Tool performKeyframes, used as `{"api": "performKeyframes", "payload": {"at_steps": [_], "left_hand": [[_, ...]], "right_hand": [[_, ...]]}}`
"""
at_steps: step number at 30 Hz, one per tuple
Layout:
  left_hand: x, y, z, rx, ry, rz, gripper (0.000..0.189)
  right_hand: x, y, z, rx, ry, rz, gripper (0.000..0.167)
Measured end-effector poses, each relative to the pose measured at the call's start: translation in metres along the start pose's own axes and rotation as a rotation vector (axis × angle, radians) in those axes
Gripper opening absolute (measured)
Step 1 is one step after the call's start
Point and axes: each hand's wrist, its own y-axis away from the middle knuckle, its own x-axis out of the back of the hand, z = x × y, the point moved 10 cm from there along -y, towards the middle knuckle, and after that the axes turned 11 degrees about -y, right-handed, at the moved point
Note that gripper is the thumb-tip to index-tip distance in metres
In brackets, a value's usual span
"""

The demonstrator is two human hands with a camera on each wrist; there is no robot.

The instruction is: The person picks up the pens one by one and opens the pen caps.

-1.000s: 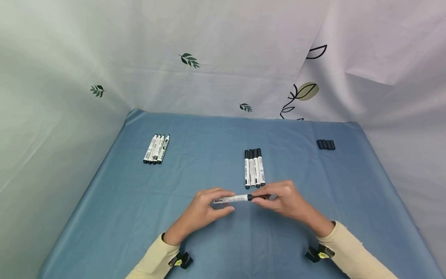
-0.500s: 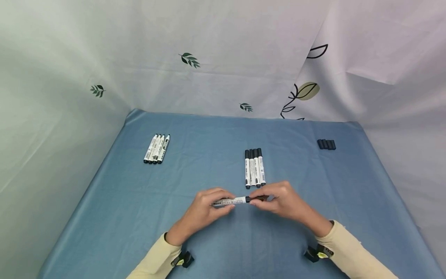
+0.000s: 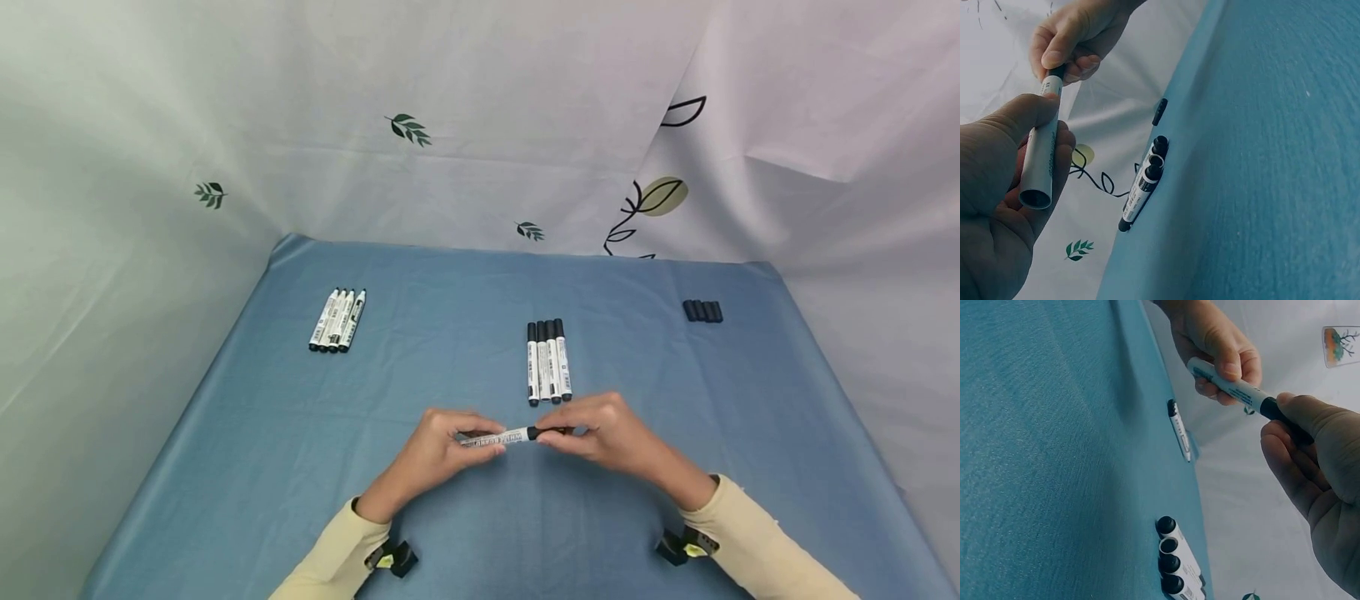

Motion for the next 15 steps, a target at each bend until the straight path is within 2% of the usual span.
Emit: {"api": "performKeyframes", "payload": {"at_steps": [4,15], "left_hand": [[-0.0008,-0.0001,-0.0029,0.048,0.010,-0.028,0.015],[-0.0026,0.0012,-0.0048,0.077,0.096,-0.071,0.017]], "right_hand": [[0.0004,0.0003,0.0005,-0.001,-0.004,0.009,0.010],[0.0012,-0.0016,-0.0043,0.020,-0.006,-0.004,0.015]]}}
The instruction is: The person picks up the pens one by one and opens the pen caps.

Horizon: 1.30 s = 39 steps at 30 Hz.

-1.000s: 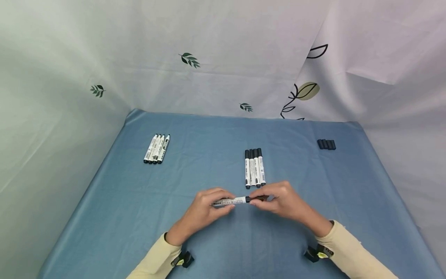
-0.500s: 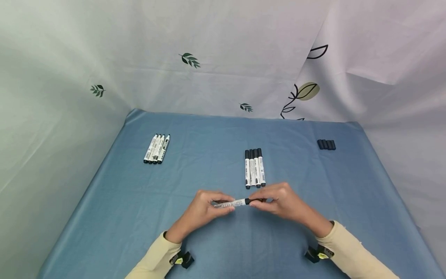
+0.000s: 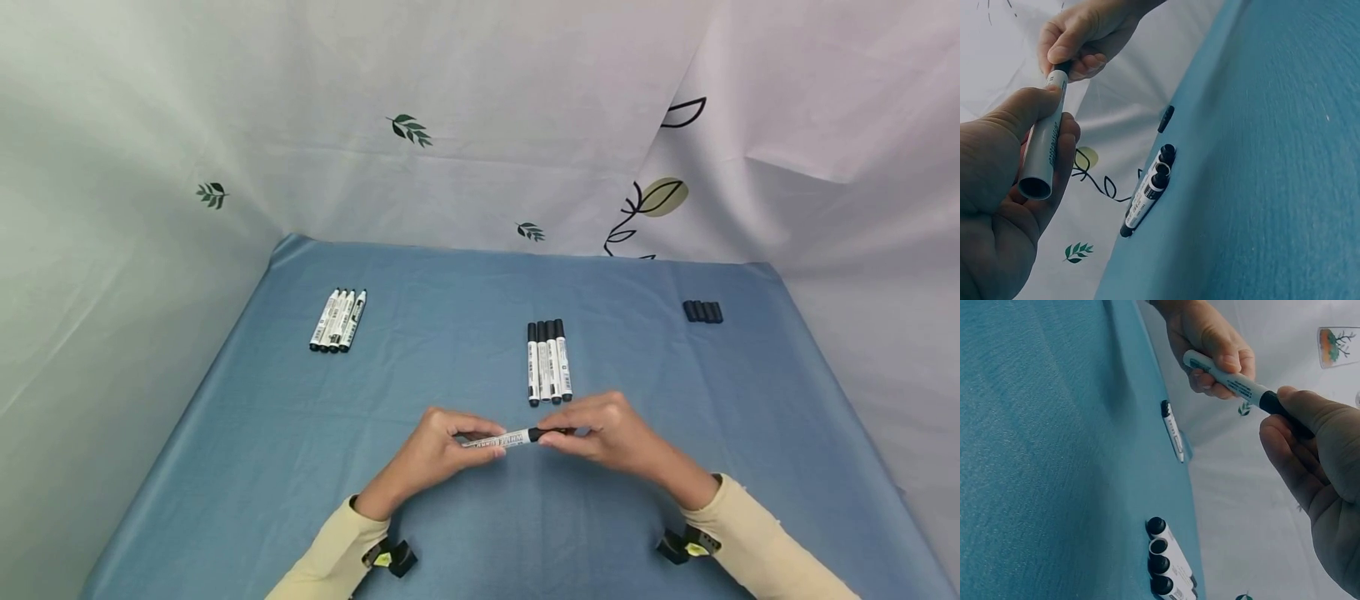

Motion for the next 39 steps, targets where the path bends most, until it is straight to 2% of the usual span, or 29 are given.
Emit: {"api": "performKeyframes", "payload": {"at_steps": [9,16,30,33,35,39], "left_hand": [[-0.004,0.000,0.000,0.040,0.082,-0.054,0.018],[-0.005,0.000,-0.001,0.051,0.075,-0.071,0.019],[-0.009,-0.001,-0.002,0.070,0.118,-0.130,0.021],[-0.010,-0.002,-0.002,0.069,0.131,-0.138,0.020],[-0.011,-0.001,-0.004,0.083,0.156,-0.145,0.019],[-0.005,0.008,-0.006,0.119,0.148,-0.103,0.018]], "right_hand": [[0.003,-0.001,-0.009,0.028,0.029,-0.008,0.023],[0.002,0.001,-0.013,0.043,0.022,-0.021,0.022],[0.002,0.003,-0.015,0.057,0.042,-0.029,0.024],[0.003,0.002,-0.017,0.083,0.047,-0.029,0.023],[0.005,0.002,-0.021,0.129,0.060,-0.019,0.020],[0.021,0.001,-0.030,0.223,0.088,0.064,0.023]]}}
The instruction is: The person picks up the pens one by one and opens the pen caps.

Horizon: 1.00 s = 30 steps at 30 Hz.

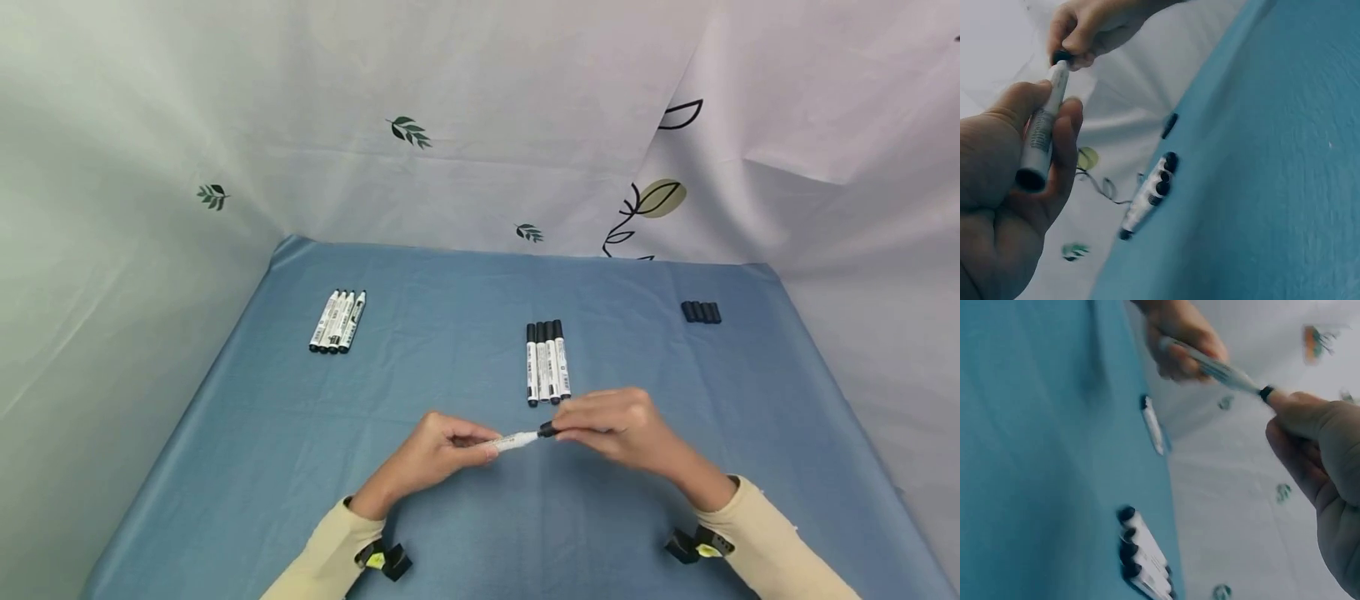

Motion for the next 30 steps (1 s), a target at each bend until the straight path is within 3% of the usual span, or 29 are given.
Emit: {"api": "performKeyframes", "payload": {"at_steps": [5,17,25,30], "left_hand": [[0.011,0.011,0.001,0.009,-0.023,0.079,0.018],[0.024,0.007,0.003,-0.011,-0.039,0.182,0.014],[0.031,0.009,0.004,-0.043,-0.048,0.226,0.014],[0.044,0.013,0.008,-0.080,-0.101,0.335,0.014]], "right_hand": [[0.017,-0.001,-0.001,-0.006,0.045,0.052,0.029],[0.046,0.008,0.006,-0.085,0.117,0.155,0.035],[0.062,0.019,0.014,-0.171,0.170,0.173,0.033],[0.068,0.027,0.017,-0.210,0.196,0.183,0.034]]}}
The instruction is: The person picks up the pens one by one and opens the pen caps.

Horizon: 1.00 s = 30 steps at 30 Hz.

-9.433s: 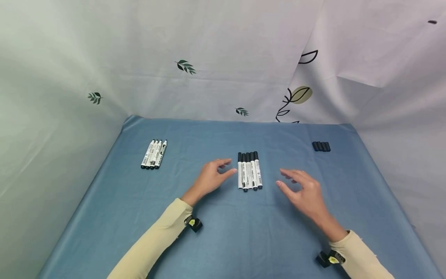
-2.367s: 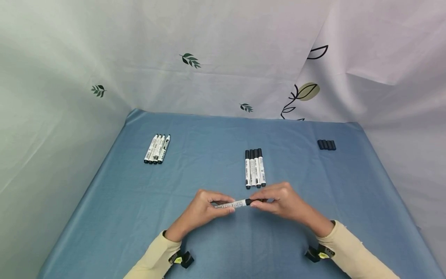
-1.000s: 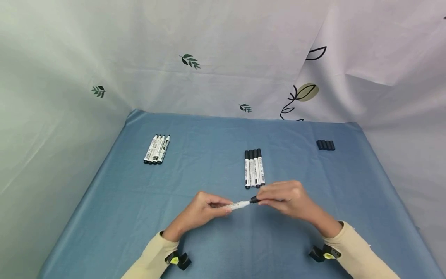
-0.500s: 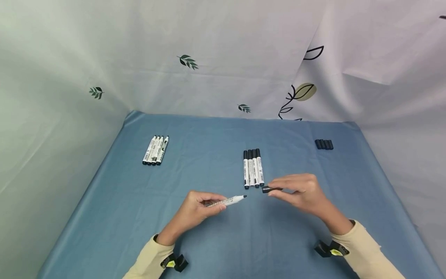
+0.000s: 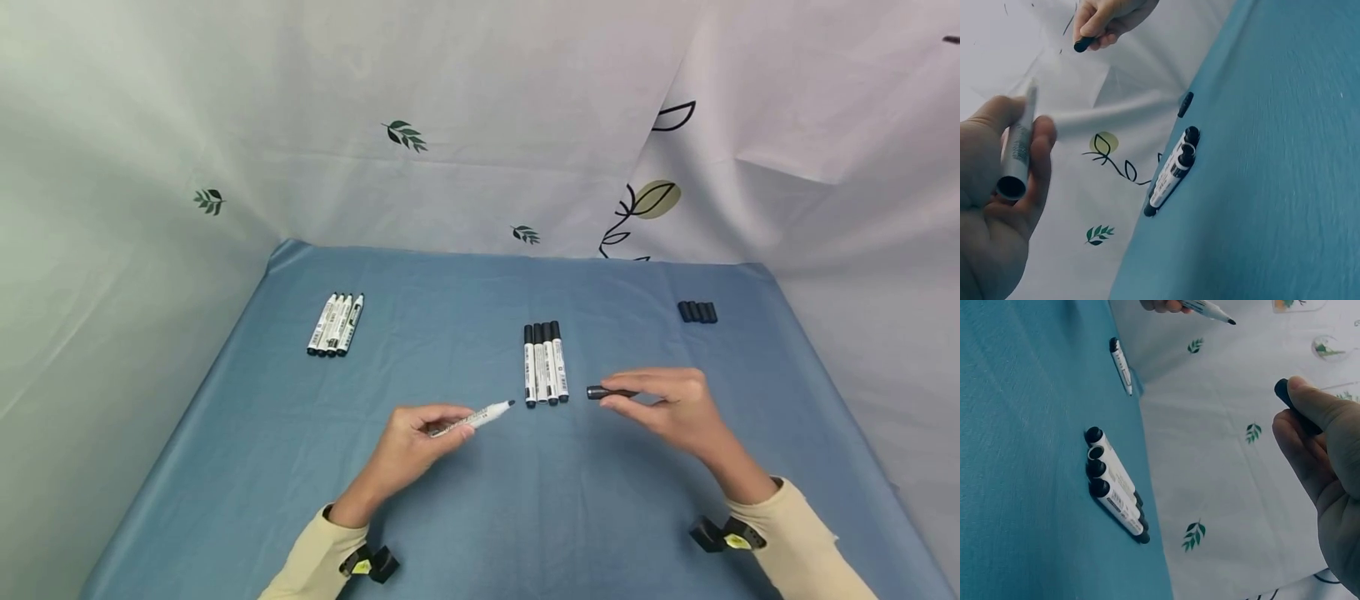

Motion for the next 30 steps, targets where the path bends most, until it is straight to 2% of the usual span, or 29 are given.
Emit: {"api": "performKeyframes", "payload": {"at_steps": [4,7,10,14,18,23,26,30], "left_hand": [[0.021,-0.002,0.004,-0.046,-0.079,0.140,0.016],[0.041,-0.004,0.003,-0.055,-0.127,0.247,0.018],[0.067,-0.006,-0.003,-0.024,-0.165,0.362,0.018],[0.105,-0.007,-0.014,0.055,-0.219,0.491,0.016],[0.140,-0.010,-0.029,0.113,-0.273,0.560,0.012],[0.178,-0.013,-0.054,0.164,-0.346,0.604,0.016],[0.198,-0.015,-0.071,0.218,-0.385,0.630,0.022],[0.217,-0.016,-0.092,0.286,-0.419,0.654,0.028]], "right_hand": [[0.004,0.006,0.004,-0.025,0.005,0.015,0.033],[0.006,0.010,0.007,-0.054,0.007,0.024,0.030],[0.008,0.015,0.011,-0.087,0.015,0.036,0.024],[0.010,0.021,0.013,-0.119,0.016,0.062,0.017],[0.011,0.024,0.015,-0.135,0.011,0.086,0.024],[0.009,0.030,0.019,-0.179,0.025,0.085,0.032],[0.008,0.033,0.021,-0.207,0.032,0.080,0.033],[0.009,0.035,0.021,-0.186,0.017,0.096,0.029]]}}
